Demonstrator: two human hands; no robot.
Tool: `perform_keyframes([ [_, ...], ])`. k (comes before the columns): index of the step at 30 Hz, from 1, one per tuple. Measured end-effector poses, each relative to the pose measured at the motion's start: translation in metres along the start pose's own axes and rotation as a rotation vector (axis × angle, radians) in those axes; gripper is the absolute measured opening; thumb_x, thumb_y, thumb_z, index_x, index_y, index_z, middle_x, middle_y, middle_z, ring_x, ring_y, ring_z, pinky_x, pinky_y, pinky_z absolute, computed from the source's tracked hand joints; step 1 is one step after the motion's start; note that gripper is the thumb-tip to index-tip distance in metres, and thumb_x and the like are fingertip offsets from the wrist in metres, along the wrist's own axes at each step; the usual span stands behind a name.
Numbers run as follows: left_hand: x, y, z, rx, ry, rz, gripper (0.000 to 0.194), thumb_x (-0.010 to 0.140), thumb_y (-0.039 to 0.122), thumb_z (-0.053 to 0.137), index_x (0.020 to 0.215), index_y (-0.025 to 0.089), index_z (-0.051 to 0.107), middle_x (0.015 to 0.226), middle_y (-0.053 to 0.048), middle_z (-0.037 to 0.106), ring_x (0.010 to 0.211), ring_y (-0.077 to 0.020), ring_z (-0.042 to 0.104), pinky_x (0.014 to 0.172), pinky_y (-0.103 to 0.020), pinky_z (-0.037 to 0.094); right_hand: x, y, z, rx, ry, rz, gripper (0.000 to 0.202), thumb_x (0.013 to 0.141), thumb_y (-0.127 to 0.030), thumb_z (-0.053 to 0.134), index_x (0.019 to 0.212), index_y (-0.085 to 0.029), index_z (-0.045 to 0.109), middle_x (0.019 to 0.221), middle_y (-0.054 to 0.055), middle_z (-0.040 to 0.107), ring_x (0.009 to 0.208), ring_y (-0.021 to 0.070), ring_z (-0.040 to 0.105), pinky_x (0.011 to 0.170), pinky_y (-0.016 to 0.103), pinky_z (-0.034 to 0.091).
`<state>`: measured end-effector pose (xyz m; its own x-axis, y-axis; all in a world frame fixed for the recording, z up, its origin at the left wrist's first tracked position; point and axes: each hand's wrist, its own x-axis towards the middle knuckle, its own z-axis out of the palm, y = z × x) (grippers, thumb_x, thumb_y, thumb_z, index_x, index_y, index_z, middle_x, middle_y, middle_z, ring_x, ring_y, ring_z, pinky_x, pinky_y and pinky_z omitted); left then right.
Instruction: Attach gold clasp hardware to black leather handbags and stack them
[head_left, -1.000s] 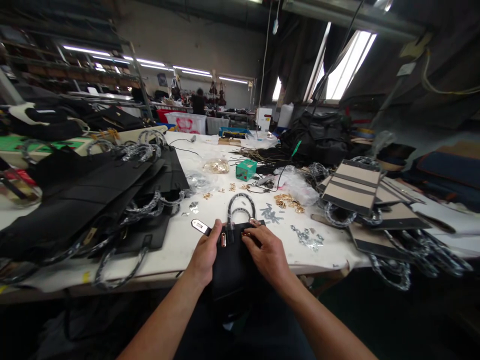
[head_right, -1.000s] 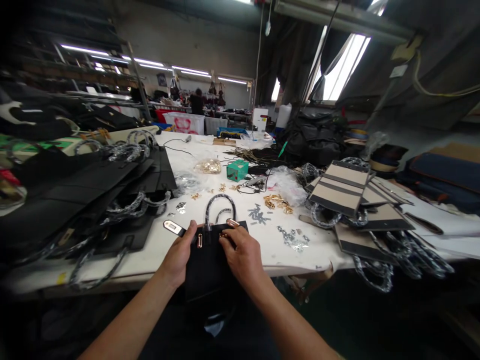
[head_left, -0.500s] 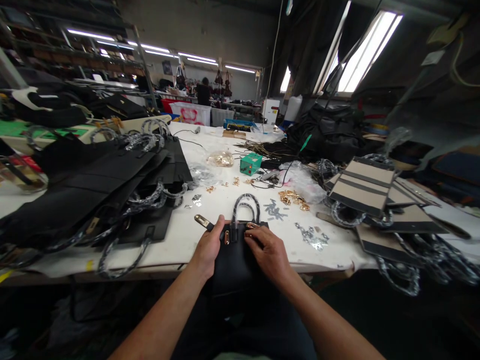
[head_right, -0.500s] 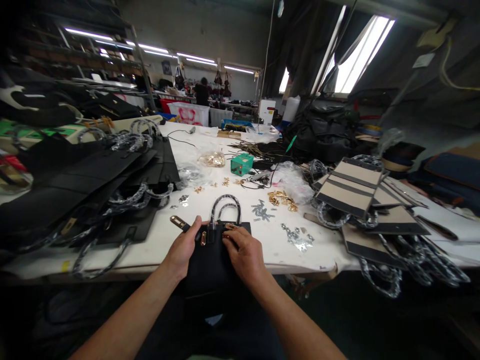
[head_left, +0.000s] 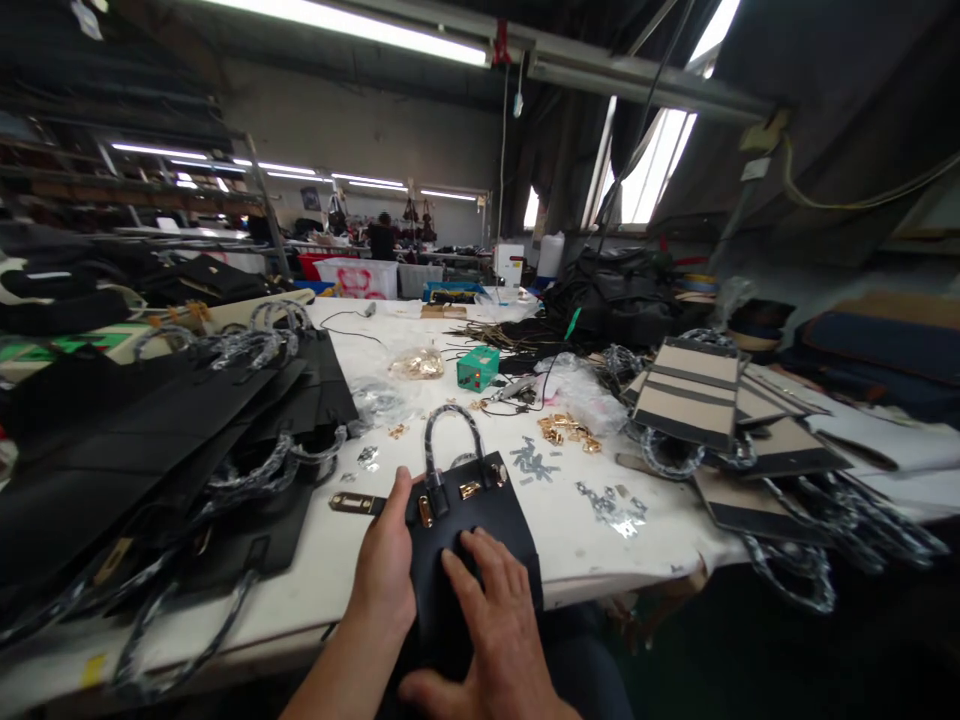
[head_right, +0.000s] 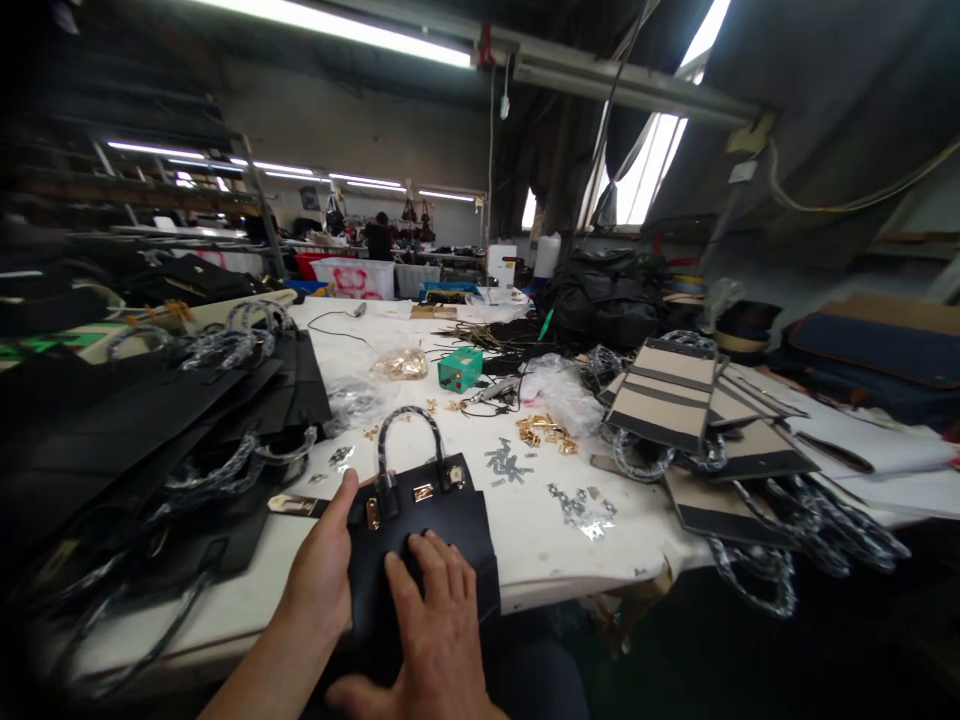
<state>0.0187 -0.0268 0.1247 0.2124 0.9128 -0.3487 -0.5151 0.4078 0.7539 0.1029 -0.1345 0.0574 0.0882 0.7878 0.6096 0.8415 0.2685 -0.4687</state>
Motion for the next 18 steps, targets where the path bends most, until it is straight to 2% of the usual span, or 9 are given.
perform_keyframes([
  [3,-0.008,0.001,0.011,0.027,0.041,0.113,0.039,0.079,0.042,0.072,0.107,0.015,0.069,0.089,-0.006,0.076,0.084,-0.0238,0.073,0.076,-0.034,0.06,0.003,-0.004,0.004,-0.036,0.088,0.033,0.093,0.055,-0.037,0.083,0.14,-0.024,0.047,0.144,0.015,0.046,0.132,0.0424,0.041,0.106,0.058,0.04],
  [4,-0.011,0.0,0.013,0.054,0.009,0.154,0.041,0.077,0.04,0.074,0.109,0.016,0.069,0.094,-0.006,0.076,0.089,-0.0237,0.072,0.08,-0.033,0.059,0.005,-0.004,0.003,-0.034,0.116,0.045,0.089,0.057,-0.031,0.08,0.14,-0.024,0.048,0.145,0.014,0.046,0.133,0.041,0.042,0.106,0.055,0.041],
  [6,-0.017,-0.001,0.016,0.135,-0.134,0.203,0.049,0.075,0.038,0.077,0.118,0.017,0.065,0.108,-0.006,0.073,0.101,-0.0252,0.068,0.089,-0.033,0.056,0.008,0.0,-0.005,-0.008,0.177,0.081,0.08,0.062,-0.021,0.072,0.139,-0.025,0.05,0.145,0.012,0.048,0.132,0.0363,0.046,0.106,0.05,0.044],
  [9,-0.024,-0.007,0.019,0.241,-0.327,0.182,0.064,0.077,0.044,0.073,0.133,0.021,0.055,0.128,-0.009,0.065,0.116,-0.0298,0.061,0.098,-0.039,0.052,0.017,0.015,-0.033,0.111,0.217,0.191,0.06,0.075,-0.017,0.06,0.134,-0.027,0.056,0.136,0.008,0.058,0.124,0.0277,0.056,0.104,0.041,0.047],
  [11,-0.023,-0.013,0.017,0.294,-0.337,0.18,0.071,0.078,0.051,0.069,0.14,0.023,0.048,0.134,-0.009,0.061,0.119,-0.0314,0.059,0.102,-0.044,0.049,0.025,0.031,-0.06,0.228,0.181,0.313,0.042,0.085,-0.022,0.054,0.125,-0.027,0.064,0.124,0.006,0.067,0.114,0.0239,0.063,0.1,0.036,0.05],
  [14,-0.006,-0.029,-0.007,0.475,-0.269,0.269,0.076,0.076,0.057,0.067,0.141,0.027,0.044,0.135,-0.007,0.061,0.124,-0.0308,0.055,0.11,-0.047,0.04,0.036,0.058,-0.1,0.331,0.183,0.531,0.032,0.091,-0.033,0.05,0.112,-0.023,0.072,0.112,0.007,0.072,0.108,0.0243,0.065,0.098,0.036,0.049],
  [16,0.017,-0.043,-0.037,0.687,-0.201,0.308,0.07,0.071,0.06,0.069,0.131,0.026,0.054,0.133,-0.007,0.061,0.125,-0.0317,0.054,0.111,-0.046,0.038,0.038,0.076,-0.122,0.364,0.225,0.631,0.034,0.088,-0.038,0.054,0.108,-0.02,0.074,0.11,0.008,0.073,0.108,0.0267,0.065,0.099,0.038,0.048],
  [18,0.043,-0.057,-0.074,0.952,-0.066,0.284,0.064,0.068,0.063,0.066,0.121,0.027,0.061,0.134,-0.007,0.061,0.12,-0.0363,0.057,0.103,-0.052,0.046,0.034,0.093,-0.139,0.425,0.247,0.702,0.035,0.083,-0.041,0.059,0.105,-0.019,0.075,0.105,0.008,0.074,0.103,0.0284,0.066,0.094,0.039,0.049],
])
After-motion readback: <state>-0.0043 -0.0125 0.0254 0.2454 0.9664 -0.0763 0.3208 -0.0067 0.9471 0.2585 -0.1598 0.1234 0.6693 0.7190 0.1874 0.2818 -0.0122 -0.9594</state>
